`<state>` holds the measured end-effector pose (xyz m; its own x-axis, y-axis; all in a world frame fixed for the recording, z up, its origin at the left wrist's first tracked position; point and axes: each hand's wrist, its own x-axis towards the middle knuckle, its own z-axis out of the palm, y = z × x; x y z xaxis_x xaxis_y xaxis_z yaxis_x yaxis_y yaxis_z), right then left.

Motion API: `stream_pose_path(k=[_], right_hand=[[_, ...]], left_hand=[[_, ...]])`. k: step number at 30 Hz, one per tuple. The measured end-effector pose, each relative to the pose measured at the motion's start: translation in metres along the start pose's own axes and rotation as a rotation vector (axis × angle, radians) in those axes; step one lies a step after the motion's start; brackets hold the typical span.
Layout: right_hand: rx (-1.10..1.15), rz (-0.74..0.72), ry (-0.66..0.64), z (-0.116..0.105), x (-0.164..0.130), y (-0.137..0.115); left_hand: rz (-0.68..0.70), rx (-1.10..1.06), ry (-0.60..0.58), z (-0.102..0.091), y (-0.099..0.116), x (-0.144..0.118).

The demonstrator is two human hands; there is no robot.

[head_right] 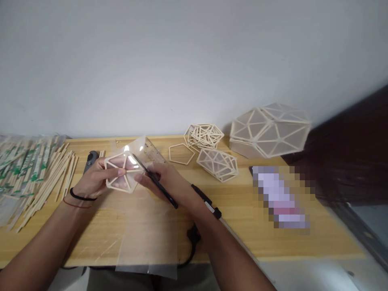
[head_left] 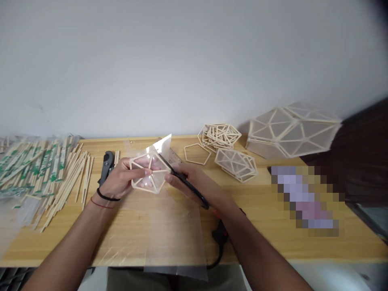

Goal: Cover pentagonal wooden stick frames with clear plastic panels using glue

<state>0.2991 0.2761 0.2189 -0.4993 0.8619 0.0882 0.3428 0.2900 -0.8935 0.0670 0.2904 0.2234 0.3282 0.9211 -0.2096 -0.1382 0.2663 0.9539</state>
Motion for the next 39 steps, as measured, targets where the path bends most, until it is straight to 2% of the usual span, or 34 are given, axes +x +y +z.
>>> stream_pose_path(k=[11,18,26,39], right_hand=[[0.089,-0.064,-0.076,0.0001,0.0001,-0.0053],[0.115,-0.066,-0.018,0.0032,-0.0011,-0.0075],[0.081,-0.042,-0.014,0.0052,0.0,-0.0051],[0.142,-0.036,-0.064,0.0052,-0.0001,-0.0069]], left_hand=[[-0.049,0.011,-0.105,-0.0049,-0.0063,0.0004],[-0.024,0.024,-0.09,0.0003,-0.0051,-0.0004],[0.005,0.019,-0.088,0.0015,-0.0043,-0.0009],[0.037,0.053,-0.145,0.0001,-0.0029,-0.0021]])
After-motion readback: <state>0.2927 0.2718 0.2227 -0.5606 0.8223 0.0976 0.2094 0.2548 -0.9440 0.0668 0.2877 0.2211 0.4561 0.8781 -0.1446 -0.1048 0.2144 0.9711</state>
